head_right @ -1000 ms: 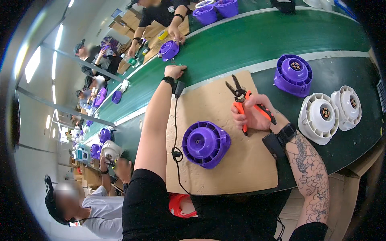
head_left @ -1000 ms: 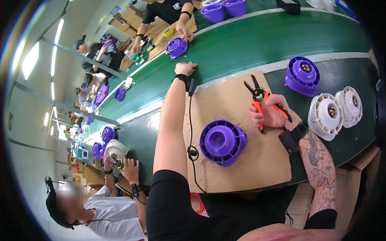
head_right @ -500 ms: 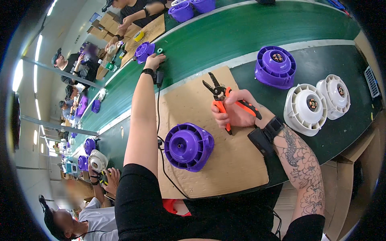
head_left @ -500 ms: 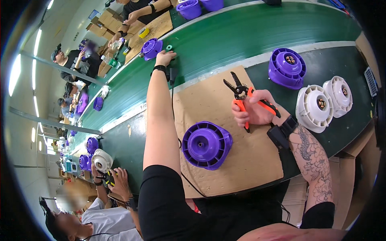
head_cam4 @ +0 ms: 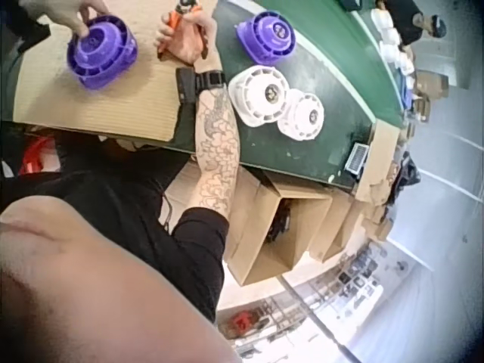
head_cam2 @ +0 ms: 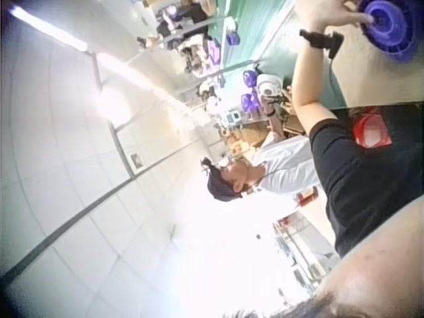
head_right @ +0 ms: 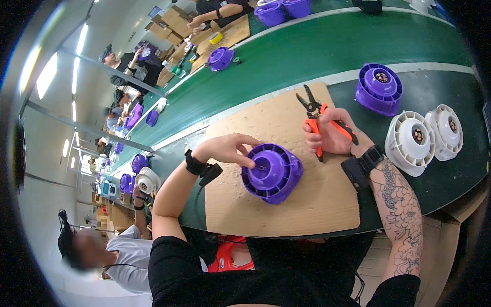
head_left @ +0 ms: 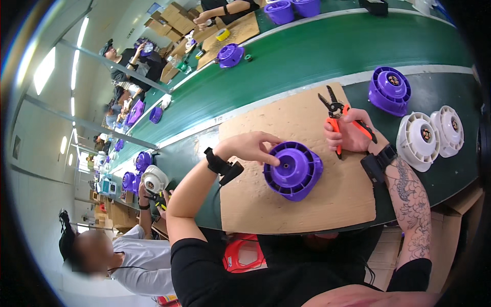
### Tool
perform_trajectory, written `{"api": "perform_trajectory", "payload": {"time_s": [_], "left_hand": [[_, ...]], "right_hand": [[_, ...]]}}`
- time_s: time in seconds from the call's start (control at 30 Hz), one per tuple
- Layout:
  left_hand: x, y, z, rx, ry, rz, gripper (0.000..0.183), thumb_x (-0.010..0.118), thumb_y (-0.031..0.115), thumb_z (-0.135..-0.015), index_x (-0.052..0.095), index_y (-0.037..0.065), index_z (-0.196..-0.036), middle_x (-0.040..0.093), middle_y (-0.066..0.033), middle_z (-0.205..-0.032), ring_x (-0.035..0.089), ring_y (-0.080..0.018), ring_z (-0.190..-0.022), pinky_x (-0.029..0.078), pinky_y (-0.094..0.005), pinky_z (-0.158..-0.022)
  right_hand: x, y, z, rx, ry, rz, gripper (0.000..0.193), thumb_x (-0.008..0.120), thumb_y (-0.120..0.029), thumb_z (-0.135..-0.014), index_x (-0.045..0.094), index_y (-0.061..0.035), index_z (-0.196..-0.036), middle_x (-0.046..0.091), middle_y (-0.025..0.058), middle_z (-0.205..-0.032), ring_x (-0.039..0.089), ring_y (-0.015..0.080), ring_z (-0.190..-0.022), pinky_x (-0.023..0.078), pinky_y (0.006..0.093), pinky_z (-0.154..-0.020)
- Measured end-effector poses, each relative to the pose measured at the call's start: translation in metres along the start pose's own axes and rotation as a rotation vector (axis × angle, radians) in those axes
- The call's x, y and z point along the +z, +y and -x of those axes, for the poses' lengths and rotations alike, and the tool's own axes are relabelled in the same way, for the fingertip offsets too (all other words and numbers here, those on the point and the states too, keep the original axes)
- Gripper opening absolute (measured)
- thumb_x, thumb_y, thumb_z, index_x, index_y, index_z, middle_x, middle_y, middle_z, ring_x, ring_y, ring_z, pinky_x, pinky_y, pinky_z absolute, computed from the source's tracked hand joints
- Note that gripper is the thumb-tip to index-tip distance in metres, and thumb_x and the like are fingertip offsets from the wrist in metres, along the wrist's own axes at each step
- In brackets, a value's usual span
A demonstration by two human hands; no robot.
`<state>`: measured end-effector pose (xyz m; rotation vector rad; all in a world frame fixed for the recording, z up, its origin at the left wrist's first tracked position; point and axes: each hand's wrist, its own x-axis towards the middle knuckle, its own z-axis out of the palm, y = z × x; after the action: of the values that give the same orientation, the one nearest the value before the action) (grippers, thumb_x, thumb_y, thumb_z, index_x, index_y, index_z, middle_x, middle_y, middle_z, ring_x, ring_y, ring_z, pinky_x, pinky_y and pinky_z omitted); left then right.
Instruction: The person uses pliers to manipulate wires inside white and purple plastic electrical housings. They repeatedly pick up a housing, insert the pliers into the central opening to adjust internal components, and then place the housing back on the table or into a box. The task involves handling multiple units of both white and purple housings.
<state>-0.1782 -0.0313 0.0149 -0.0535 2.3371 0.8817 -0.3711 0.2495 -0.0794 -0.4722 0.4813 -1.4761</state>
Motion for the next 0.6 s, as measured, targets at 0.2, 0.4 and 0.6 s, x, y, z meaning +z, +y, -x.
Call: {"api": "perform_trajectory", "payload": {"time_s": [0.2,0.4,0.6], "left_hand": [[-0.011,-0.051,-0.012,-0.059,0.197,0.343,0.049,0.074,0.028,-0.096,0.063,0.001,-0.135,0.075,-0.0095,-0.106,0.074,-0.0149,-0.084,0.062,-0.0287,-0.069],[-0.01,-0.018,-0.022,-0.038,0.037,0.317,0.039,0.07,0.027,-0.097,0.066,0.003,-0.127,0.071,-0.005,-0.088,0.069,-0.0112,-0.073,0.062,-0.0277,-0.067],[-0.021,-0.03,-0.06,0.116,0.064,0.245,0.038,0.067,0.016,-0.09,0.065,0.004,-0.126,0.068,-0.002,-0.073,0.066,-0.0096,-0.066,0.057,-0.0263,-0.06]], "right_hand": [[0.002,-0.001,-0.001,0.012,0.022,0.053,0.042,0.059,-0.043,-0.076,0.054,-0.006,-0.094,0.047,0.003,-0.074,0.049,0.0215,-0.073,0.041,0.0372,-0.081],[-0.006,0.0,0.001,0.019,0.011,-0.013,0.044,0.06,-0.042,-0.076,0.056,-0.004,-0.097,0.049,0.0045,-0.075,0.049,0.0219,-0.074,0.041,0.0376,-0.08],[-0.009,-0.002,0.0,0.014,-0.013,-0.004,0.045,0.061,-0.042,-0.075,0.057,-0.003,-0.098,0.051,0.0056,-0.077,0.049,0.0231,-0.075,0.041,0.0368,-0.079]]}}
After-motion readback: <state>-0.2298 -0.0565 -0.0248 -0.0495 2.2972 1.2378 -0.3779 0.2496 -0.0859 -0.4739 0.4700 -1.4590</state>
